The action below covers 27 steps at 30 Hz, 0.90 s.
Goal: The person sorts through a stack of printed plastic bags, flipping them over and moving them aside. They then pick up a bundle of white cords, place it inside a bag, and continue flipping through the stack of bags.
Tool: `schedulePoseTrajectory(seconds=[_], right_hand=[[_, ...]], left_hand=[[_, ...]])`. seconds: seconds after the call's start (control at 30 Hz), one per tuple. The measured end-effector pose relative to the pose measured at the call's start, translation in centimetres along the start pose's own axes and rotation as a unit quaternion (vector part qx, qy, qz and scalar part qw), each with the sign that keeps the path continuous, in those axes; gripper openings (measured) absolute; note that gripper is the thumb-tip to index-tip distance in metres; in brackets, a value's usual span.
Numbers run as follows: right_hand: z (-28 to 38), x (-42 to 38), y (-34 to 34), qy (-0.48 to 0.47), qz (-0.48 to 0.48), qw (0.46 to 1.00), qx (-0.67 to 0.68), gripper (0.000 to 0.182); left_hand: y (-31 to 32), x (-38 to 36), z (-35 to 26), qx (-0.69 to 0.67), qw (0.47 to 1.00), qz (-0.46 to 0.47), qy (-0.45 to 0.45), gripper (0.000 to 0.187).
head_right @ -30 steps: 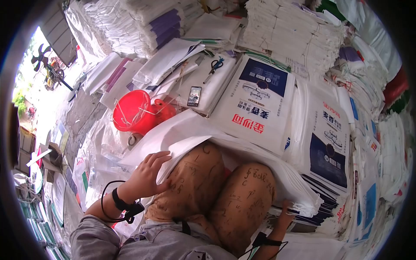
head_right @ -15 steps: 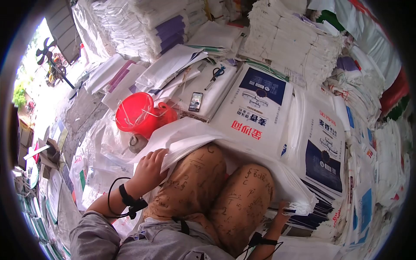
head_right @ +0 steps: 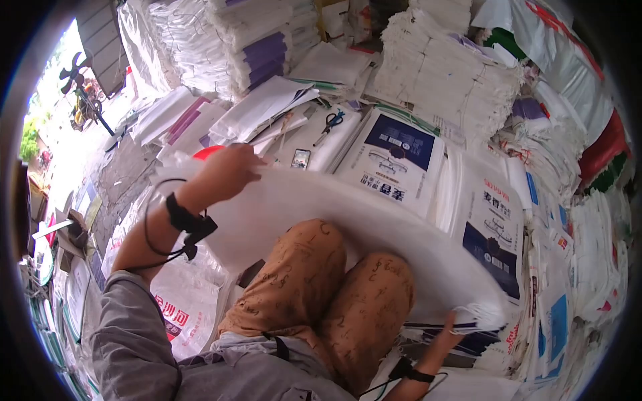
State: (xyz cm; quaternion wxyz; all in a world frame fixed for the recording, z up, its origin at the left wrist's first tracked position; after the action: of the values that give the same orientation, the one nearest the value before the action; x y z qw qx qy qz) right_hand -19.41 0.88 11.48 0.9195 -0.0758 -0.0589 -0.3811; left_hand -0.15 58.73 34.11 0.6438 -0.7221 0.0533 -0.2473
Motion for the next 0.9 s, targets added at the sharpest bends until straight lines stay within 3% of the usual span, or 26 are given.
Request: schedulePoseTrajectory(seconds=[0.03, 0.1, 0.13, 0.3, 0.5, 0.57, 0.63, 0.8, 0.9], right_hand=[[4.0, -0.8, 0.0, 0.01, -0.037, 0.999, -0.008, 0.057], [5.3, -0.8, -1.5, 0.064, -0.038, 0.997, 0.021, 0.058], [5.0, -0.2, -2.1, 0.009, -0.035, 0.999, 0.016, 0.059], [3.7, -1.4, -1.5, 0.062, -0.073, 0.992, 0.079, 0.062], [2.0, -3.8, -2.9, 0.093, -0.062, 0.987, 0.114, 0.059], [3.1, -4.5, -2.7, 0.072, -0.075, 0.989, 0.102, 0.058], [2.6, -5.3, -3.2, 0.142, -0.1, 0.982, 0.079, 0.057], [2.6, -7.0, -3.1, 0.087, -0.097, 0.989, 0.073, 0.057], [-0.4, -8.9, -3.2, 0.17, -0.095, 0.98, 0.04, 0.056]], left_hand=[[-1.9, 0.5, -1.1, -0.001, 1.0, -0.005, 0.021, 0.017], [-5.3, 1.3, -3.0, -0.027, 0.999, 0.029, 0.008, 0.018], [-5.8, 1.4, -3.4, -0.049, 0.997, 0.053, -0.01, 0.019], [-1.8, 0.1, -4.3, -0.067, 0.996, -0.004, 0.059, 0.02], [-0.6, -3.9, -5.6, -0.146, 0.985, 0.089, -0.029, 0.021], [0.1, -4.7, -5.9, -0.172, 0.98, 0.088, -0.037, 0.021], [0.2, -4.9, -7.3, -0.204, 0.975, 0.083, 0.011, 0.021], [0.0, -4.2, -7.4, -0.227, 0.971, 0.079, -0.015, 0.019], [1.2, -5.6, -6.5, -0.244, 0.966, 0.064, -0.057, 0.022]])
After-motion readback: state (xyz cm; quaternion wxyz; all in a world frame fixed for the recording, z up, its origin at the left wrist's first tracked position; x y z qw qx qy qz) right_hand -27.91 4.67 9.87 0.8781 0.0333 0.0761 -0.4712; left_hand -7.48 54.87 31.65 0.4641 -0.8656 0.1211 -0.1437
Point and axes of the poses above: each hand's wrist, its own x-axis towards the middle knuckle, its own y-axis out of the palm, z = x × y, the point moved 6 cm from there along x, towards the middle knuckle, and after that the axes turned 1 degree about y, right-handed, at the moved point
